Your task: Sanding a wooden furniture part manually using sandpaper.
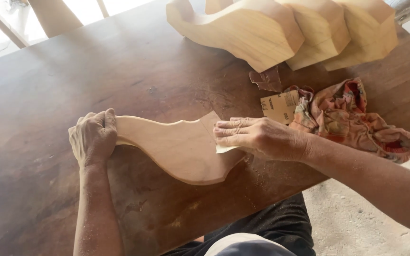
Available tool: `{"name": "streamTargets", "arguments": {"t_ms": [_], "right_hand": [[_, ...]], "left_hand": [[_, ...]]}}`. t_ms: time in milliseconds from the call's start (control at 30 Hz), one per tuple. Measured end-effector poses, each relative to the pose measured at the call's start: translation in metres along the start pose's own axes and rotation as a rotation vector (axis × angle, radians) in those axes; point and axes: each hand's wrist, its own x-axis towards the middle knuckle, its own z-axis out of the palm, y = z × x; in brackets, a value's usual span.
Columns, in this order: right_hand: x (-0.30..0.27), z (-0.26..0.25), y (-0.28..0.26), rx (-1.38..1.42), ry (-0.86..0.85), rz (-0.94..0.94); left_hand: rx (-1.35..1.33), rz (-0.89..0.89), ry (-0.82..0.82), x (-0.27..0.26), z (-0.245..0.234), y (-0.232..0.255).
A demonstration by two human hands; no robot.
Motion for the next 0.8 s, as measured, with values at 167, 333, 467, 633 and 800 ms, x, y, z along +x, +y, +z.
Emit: {"name": "streamTargets", "arguments": {"t_ms": [167,333,467,633,800], "right_hand": [[0.051,0.04,0.001,-0.018,0.081,0.0],[0.045,0.025,-0.004,0.087,0.083,-0.05],[0.016,-0.002,0.008,0.053,-0.028,0.021],[0.061,0.032,0.014,-0.059,-0.003,-0.01],[0.042,0.023,0.019,-0.072,0.024,-0.043]], "left_hand": [[0.0,-0.003,-0.005,0.004,0.002,0.001],[-0.001,-0.01,-0.045,0.001,0.001,-0.004],[-0.022,-0.006,-0.023,0.004,0.0,0.0],[-0.024,-0.025,-0.018,0.004,-0.001,0.004],[-0.004,-0.016,0.0,-0.002,-0.001,-0.003]]}}
